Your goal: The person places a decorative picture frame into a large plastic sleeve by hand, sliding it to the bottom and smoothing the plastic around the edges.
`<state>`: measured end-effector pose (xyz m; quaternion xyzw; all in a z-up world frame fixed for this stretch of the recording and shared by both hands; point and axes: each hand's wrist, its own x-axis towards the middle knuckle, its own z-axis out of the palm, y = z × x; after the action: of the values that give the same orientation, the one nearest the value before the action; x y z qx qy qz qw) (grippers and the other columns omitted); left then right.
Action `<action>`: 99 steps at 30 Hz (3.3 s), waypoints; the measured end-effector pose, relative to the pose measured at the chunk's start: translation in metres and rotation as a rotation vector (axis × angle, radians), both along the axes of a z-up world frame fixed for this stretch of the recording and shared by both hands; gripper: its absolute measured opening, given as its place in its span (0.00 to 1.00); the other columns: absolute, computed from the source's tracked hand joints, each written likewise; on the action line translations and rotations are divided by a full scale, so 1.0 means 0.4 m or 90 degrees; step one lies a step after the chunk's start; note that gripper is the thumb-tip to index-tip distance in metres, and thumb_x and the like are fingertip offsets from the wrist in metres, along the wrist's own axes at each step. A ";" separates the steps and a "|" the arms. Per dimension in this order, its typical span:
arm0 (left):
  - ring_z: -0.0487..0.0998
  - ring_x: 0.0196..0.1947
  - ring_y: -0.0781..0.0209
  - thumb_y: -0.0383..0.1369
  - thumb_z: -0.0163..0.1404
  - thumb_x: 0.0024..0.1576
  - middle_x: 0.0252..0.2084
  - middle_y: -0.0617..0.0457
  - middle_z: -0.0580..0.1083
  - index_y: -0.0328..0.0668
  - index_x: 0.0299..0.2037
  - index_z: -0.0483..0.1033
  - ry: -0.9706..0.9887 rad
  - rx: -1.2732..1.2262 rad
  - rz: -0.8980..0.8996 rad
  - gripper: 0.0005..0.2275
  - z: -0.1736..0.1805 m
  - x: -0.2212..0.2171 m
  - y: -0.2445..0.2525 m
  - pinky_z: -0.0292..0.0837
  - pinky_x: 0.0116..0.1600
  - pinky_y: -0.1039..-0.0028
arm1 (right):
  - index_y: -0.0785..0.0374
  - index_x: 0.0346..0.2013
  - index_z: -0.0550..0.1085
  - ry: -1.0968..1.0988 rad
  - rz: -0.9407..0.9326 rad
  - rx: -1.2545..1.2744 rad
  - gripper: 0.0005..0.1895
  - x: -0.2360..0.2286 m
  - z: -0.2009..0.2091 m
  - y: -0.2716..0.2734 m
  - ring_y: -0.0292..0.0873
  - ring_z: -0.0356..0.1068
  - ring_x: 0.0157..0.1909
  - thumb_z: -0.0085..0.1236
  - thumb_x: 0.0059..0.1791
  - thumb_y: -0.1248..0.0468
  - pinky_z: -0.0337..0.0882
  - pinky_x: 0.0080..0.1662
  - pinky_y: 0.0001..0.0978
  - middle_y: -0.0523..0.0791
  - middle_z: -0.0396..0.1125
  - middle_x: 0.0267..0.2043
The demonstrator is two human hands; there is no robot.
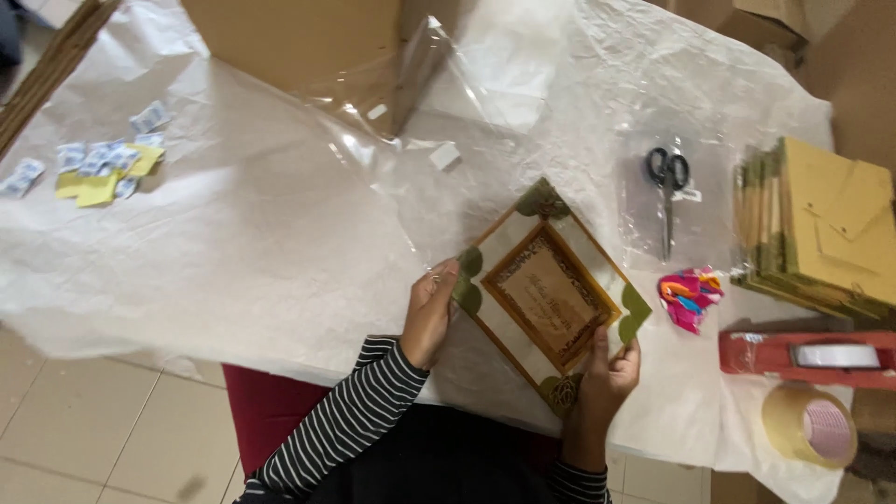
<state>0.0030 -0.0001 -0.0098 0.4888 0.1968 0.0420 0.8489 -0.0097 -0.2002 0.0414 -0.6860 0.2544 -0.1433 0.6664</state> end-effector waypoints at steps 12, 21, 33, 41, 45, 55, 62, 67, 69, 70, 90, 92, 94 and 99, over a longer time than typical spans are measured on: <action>0.72 0.64 0.55 0.44 0.46 0.60 0.64 0.45 0.72 0.34 0.64 0.70 -0.049 -0.092 -0.006 0.26 0.016 0.007 0.005 0.64 0.69 0.73 | 0.59 0.61 0.69 -0.021 0.016 -0.073 0.21 0.006 -0.051 -0.017 0.38 0.71 0.49 0.56 0.55 0.57 0.76 0.46 0.28 0.41 0.71 0.50; 0.71 0.66 0.51 0.45 0.47 0.57 0.67 0.44 0.70 0.35 0.67 0.66 -0.028 -0.161 -0.063 0.30 0.055 -0.010 0.019 0.70 0.65 0.66 | 0.60 0.63 0.69 -0.022 0.007 -0.025 0.24 0.013 -0.054 -0.022 0.38 0.72 0.48 0.57 0.53 0.59 0.77 0.47 0.28 0.41 0.71 0.52; 0.75 0.60 0.55 0.45 0.51 0.54 0.63 0.46 0.75 0.40 0.64 0.71 0.079 -0.167 0.004 0.28 0.101 -0.006 0.013 0.73 0.57 0.67 | 0.61 0.66 0.65 -0.028 0.027 0.036 0.26 0.001 -0.001 0.011 0.42 0.71 0.54 0.53 0.54 0.59 0.76 0.52 0.33 0.44 0.69 0.58; 0.76 0.51 0.60 0.40 0.50 0.60 0.52 0.50 0.78 0.40 0.56 0.77 0.058 -0.173 0.010 0.18 0.061 -0.004 0.000 0.71 0.52 0.72 | 0.62 0.66 0.64 -0.036 0.026 0.016 0.26 0.011 -0.023 0.001 0.41 0.71 0.54 0.53 0.54 0.59 0.76 0.52 0.31 0.45 0.69 0.58; 0.76 0.51 0.59 0.37 0.51 0.59 0.51 0.51 0.78 0.40 0.57 0.78 0.072 -0.190 -0.005 0.18 0.066 -0.004 0.002 0.72 0.51 0.70 | 0.61 0.68 0.63 -0.029 0.023 -0.002 0.28 0.014 -0.035 -0.009 0.41 0.71 0.54 0.54 0.53 0.59 0.75 0.51 0.30 0.45 0.69 0.58; 0.73 0.63 0.53 0.28 0.53 0.53 0.65 0.41 0.71 0.36 0.72 0.55 -0.042 -0.224 0.041 0.34 0.075 -0.007 0.021 0.66 0.68 0.71 | 0.61 0.64 0.65 -0.032 0.041 0.047 0.25 0.001 0.012 0.009 0.43 0.71 0.55 0.53 0.53 0.59 0.76 0.52 0.33 0.46 0.69 0.59; 0.73 0.66 0.54 0.38 0.52 0.58 0.63 0.46 0.74 0.42 0.61 0.72 -0.079 -0.066 0.021 0.21 0.075 -0.007 -0.009 0.65 0.70 0.66 | 0.59 0.65 0.65 -0.042 0.005 0.079 0.25 -0.013 0.016 0.014 0.42 0.71 0.53 0.53 0.53 0.59 0.76 0.50 0.34 0.44 0.69 0.57; 0.74 0.65 0.56 0.38 0.51 0.58 0.62 0.47 0.75 0.42 0.62 0.73 -0.091 -0.018 0.019 0.21 0.104 -0.016 -0.023 0.65 0.70 0.68 | 0.57 0.65 0.65 -0.044 -0.023 0.115 0.27 -0.011 0.004 0.008 0.42 0.72 0.51 0.54 0.52 0.59 0.76 0.48 0.35 0.44 0.70 0.55; 0.78 0.58 0.56 0.37 0.51 0.58 0.57 0.46 0.78 0.36 0.62 0.73 -0.068 -0.044 0.009 0.22 0.120 -0.024 -0.029 0.70 0.64 0.73 | 0.57 0.66 0.65 -0.041 -0.032 0.091 0.28 -0.009 -0.008 0.000 0.41 0.72 0.49 0.54 0.52 0.57 0.76 0.46 0.34 0.44 0.70 0.54; 0.78 0.58 0.56 0.37 0.51 0.58 0.57 0.46 0.78 0.36 0.62 0.73 -0.068 -0.044 0.009 0.22 0.117 -0.026 -0.031 0.70 0.64 0.73 | 0.57 0.66 0.65 -0.041 -0.032 0.092 0.28 -0.008 -0.017 -0.007 0.41 0.72 0.49 0.54 0.52 0.57 0.76 0.46 0.34 0.44 0.70 0.54; 0.78 0.45 0.64 0.31 0.53 0.60 0.48 0.51 0.77 0.31 0.64 0.71 -0.233 -0.108 -0.040 0.21 0.138 -0.045 -0.014 0.73 0.51 0.81 | 0.59 0.61 0.61 -0.106 -0.033 0.059 0.26 -0.007 -0.075 -0.032 0.42 0.68 0.49 0.51 0.50 0.58 0.72 0.46 0.34 0.45 0.66 0.53; 0.77 0.53 0.60 0.32 0.53 0.61 0.54 0.48 0.77 0.32 0.63 0.72 -0.268 -0.019 -0.051 0.20 0.172 -0.056 0.006 0.71 0.59 0.75 | 0.59 0.63 0.59 -0.067 -0.028 -0.002 0.27 0.003 -0.095 -0.035 0.42 0.64 0.53 0.48 0.51 0.56 0.69 0.50 0.37 0.45 0.62 0.54; 0.76 0.60 0.56 0.32 0.52 0.61 0.59 0.46 0.76 0.34 0.62 0.72 -0.300 0.071 -0.062 0.19 0.215 -0.068 0.030 0.69 0.67 0.70 | 0.59 0.65 0.57 -0.026 -0.025 -0.061 0.29 0.008 -0.148 -0.052 0.43 0.60 0.57 0.44 0.51 0.54 0.66 0.55 0.39 0.45 0.59 0.56; 0.80 0.53 0.59 0.31 0.56 0.56 0.54 0.44 0.80 0.33 0.53 0.79 -0.302 0.200 -0.107 0.16 0.388 -0.106 0.109 0.76 0.59 0.74 | 0.66 0.61 0.63 -0.159 0.246 -0.284 0.24 0.003 -0.241 -0.062 0.45 0.63 0.53 0.52 0.52 0.61 0.71 0.48 0.36 0.49 0.58 0.54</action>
<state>-0.0394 0.0433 0.1455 0.6056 -0.0569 0.1148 0.7854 -0.0087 -0.2251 -0.0551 -0.8282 -0.0021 -0.1492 0.5402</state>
